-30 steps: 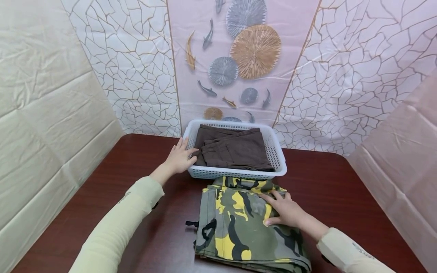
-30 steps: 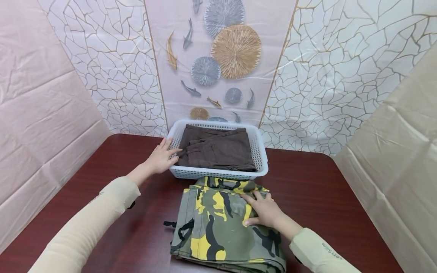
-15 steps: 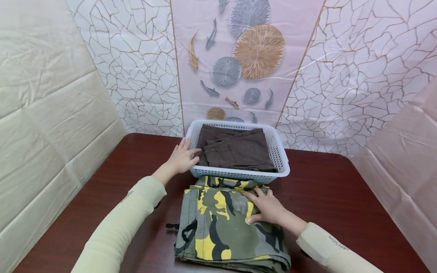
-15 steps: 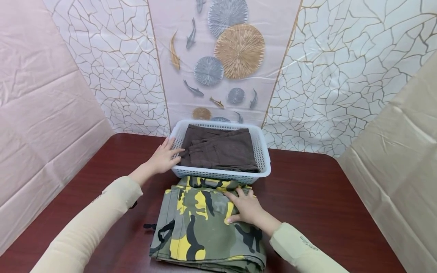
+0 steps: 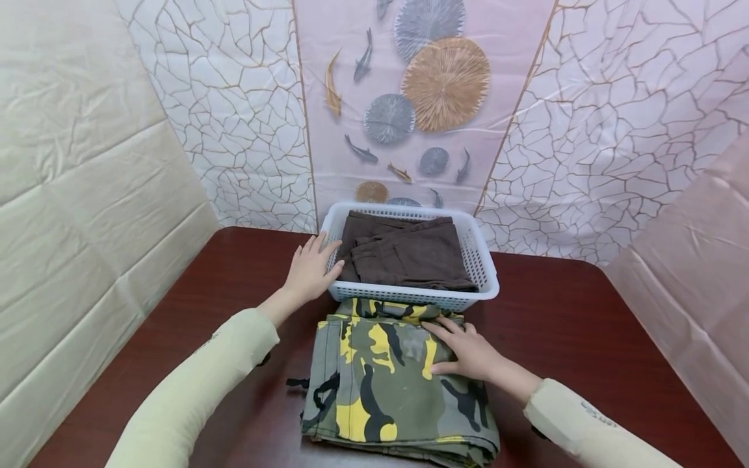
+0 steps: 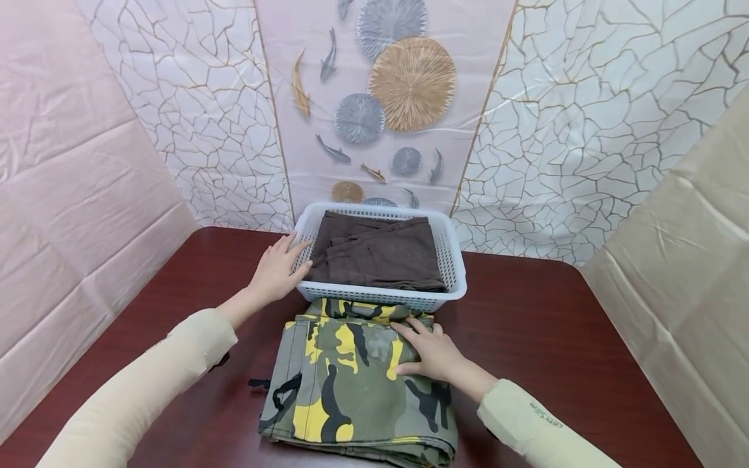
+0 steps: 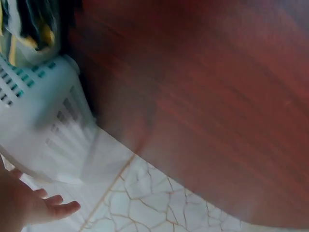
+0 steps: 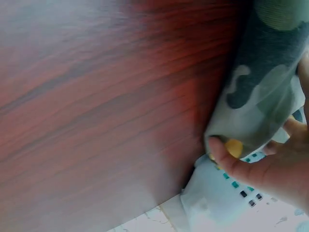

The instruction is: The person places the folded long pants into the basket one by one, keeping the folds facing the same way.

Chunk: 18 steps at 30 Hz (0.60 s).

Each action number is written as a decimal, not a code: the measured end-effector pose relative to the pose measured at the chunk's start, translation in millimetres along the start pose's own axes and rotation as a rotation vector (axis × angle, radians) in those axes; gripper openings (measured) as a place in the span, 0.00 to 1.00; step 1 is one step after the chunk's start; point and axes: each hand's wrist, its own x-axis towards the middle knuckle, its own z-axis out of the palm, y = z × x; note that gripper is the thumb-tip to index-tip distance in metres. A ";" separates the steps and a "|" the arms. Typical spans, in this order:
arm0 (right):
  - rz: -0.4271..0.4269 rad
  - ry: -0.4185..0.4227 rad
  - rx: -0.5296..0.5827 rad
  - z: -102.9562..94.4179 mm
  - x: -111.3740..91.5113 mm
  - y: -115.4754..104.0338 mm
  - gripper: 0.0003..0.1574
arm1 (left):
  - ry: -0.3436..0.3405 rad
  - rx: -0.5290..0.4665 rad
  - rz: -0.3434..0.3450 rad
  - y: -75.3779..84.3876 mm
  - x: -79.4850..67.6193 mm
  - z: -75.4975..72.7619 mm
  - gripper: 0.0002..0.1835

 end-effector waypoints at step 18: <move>0.121 0.137 0.290 -5.8 -37.2 25.8 0.49 | -0.083 -0.520 -0.341 -3.9 -88.3 -13.6 0.44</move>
